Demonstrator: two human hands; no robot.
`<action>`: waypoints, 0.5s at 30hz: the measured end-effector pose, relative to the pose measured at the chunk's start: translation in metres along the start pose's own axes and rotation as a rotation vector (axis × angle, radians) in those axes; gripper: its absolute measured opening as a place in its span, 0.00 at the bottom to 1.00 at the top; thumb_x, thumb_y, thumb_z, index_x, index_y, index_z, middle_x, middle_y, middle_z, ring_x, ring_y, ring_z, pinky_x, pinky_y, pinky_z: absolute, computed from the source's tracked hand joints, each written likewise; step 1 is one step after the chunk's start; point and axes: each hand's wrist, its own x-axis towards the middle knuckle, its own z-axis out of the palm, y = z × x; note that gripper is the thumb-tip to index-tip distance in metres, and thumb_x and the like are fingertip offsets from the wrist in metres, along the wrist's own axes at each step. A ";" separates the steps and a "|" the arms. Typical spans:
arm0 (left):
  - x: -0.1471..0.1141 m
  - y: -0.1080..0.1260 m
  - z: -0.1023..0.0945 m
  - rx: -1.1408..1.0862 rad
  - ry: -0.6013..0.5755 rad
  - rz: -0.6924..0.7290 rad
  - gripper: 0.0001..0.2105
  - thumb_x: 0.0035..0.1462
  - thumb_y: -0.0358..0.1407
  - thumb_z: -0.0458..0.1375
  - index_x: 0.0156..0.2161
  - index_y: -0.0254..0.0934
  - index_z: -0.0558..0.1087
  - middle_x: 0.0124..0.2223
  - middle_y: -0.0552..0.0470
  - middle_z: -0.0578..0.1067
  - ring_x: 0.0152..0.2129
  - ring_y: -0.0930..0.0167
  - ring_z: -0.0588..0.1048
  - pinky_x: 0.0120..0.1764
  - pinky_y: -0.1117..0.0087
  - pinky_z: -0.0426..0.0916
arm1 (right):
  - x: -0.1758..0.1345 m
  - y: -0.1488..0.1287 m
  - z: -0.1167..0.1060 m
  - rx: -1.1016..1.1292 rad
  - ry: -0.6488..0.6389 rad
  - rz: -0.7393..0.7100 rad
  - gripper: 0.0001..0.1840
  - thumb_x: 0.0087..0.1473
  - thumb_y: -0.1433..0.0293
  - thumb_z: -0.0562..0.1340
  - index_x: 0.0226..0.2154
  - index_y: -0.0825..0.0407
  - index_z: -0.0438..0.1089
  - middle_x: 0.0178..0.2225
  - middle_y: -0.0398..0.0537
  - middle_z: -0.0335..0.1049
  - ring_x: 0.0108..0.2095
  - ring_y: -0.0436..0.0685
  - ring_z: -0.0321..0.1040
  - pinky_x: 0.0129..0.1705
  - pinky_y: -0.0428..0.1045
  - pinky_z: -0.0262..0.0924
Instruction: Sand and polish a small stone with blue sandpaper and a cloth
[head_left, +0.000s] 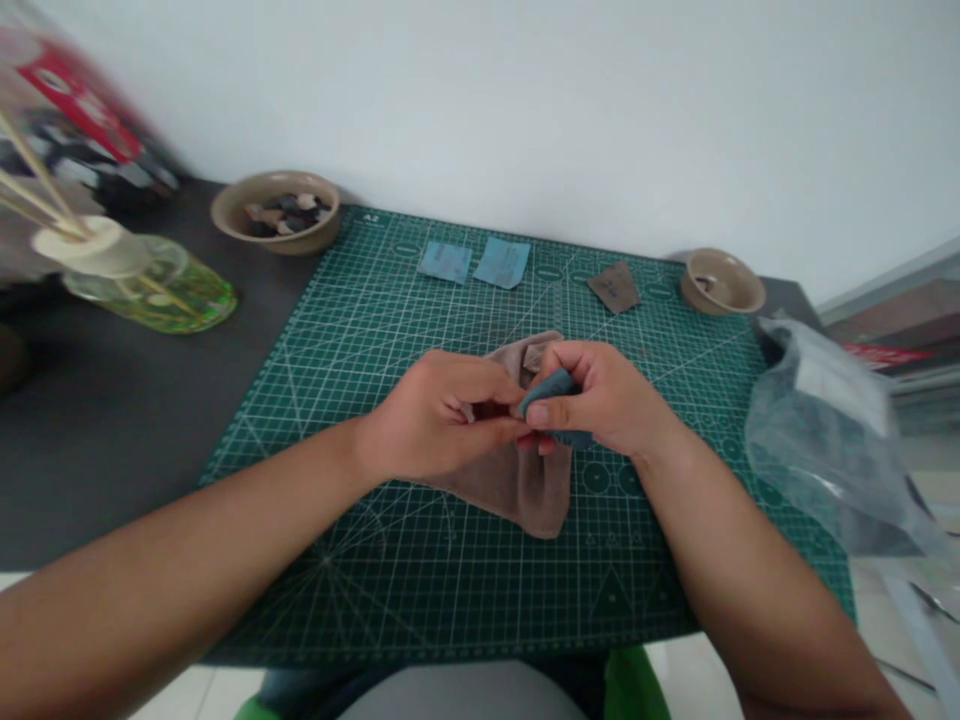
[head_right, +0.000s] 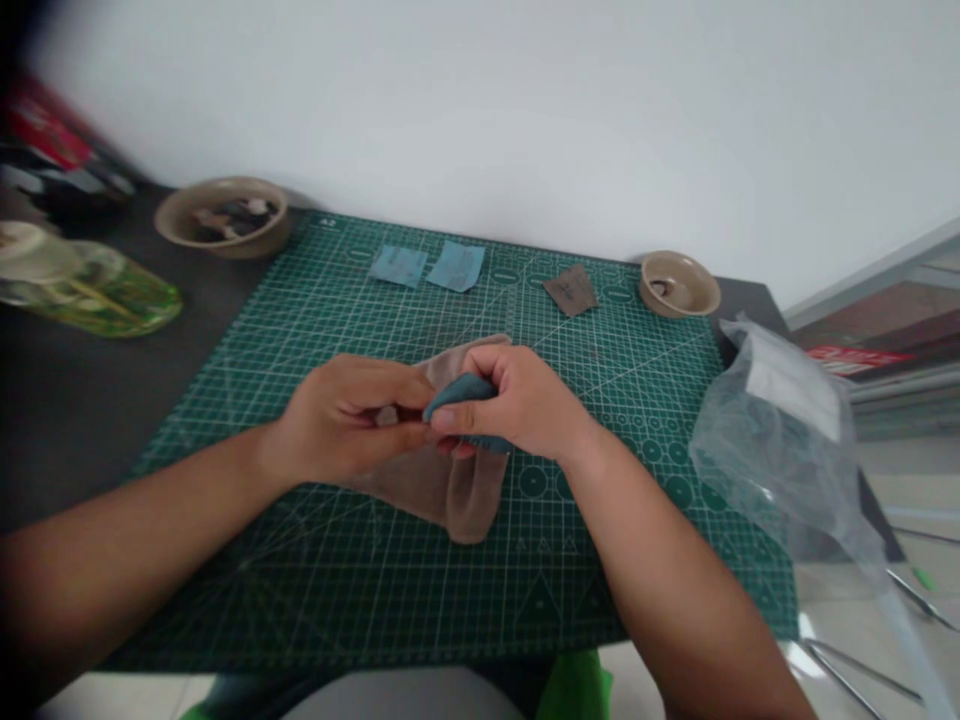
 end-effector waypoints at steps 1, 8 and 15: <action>0.000 -0.004 0.001 0.115 -0.023 0.015 0.05 0.62 0.29 0.63 0.33 0.35 0.79 0.26 0.55 0.78 0.20 0.77 0.73 0.24 0.77 0.63 | 0.001 0.000 0.001 -0.120 0.057 0.001 0.19 0.49 0.64 0.75 0.27 0.50 0.65 0.25 0.43 0.80 0.25 0.56 0.78 0.25 0.47 0.69; 0.000 -0.018 0.004 0.357 -0.091 0.006 0.08 0.59 0.28 0.59 0.27 0.35 0.74 0.23 0.56 0.73 0.19 0.76 0.69 0.23 0.74 0.57 | 0.005 -0.004 0.007 -0.670 0.300 -0.076 0.16 0.47 0.68 0.74 0.23 0.51 0.66 0.22 0.43 0.76 0.24 0.54 0.72 0.26 0.46 0.59; 0.006 0.001 0.000 -0.282 0.013 -0.037 0.01 0.60 0.27 0.66 0.37 0.33 0.79 0.31 0.53 0.84 0.24 0.76 0.80 0.26 0.79 0.68 | -0.001 -0.003 0.000 0.114 0.015 0.001 0.19 0.47 0.64 0.77 0.29 0.51 0.66 0.26 0.44 0.80 0.24 0.55 0.78 0.24 0.47 0.70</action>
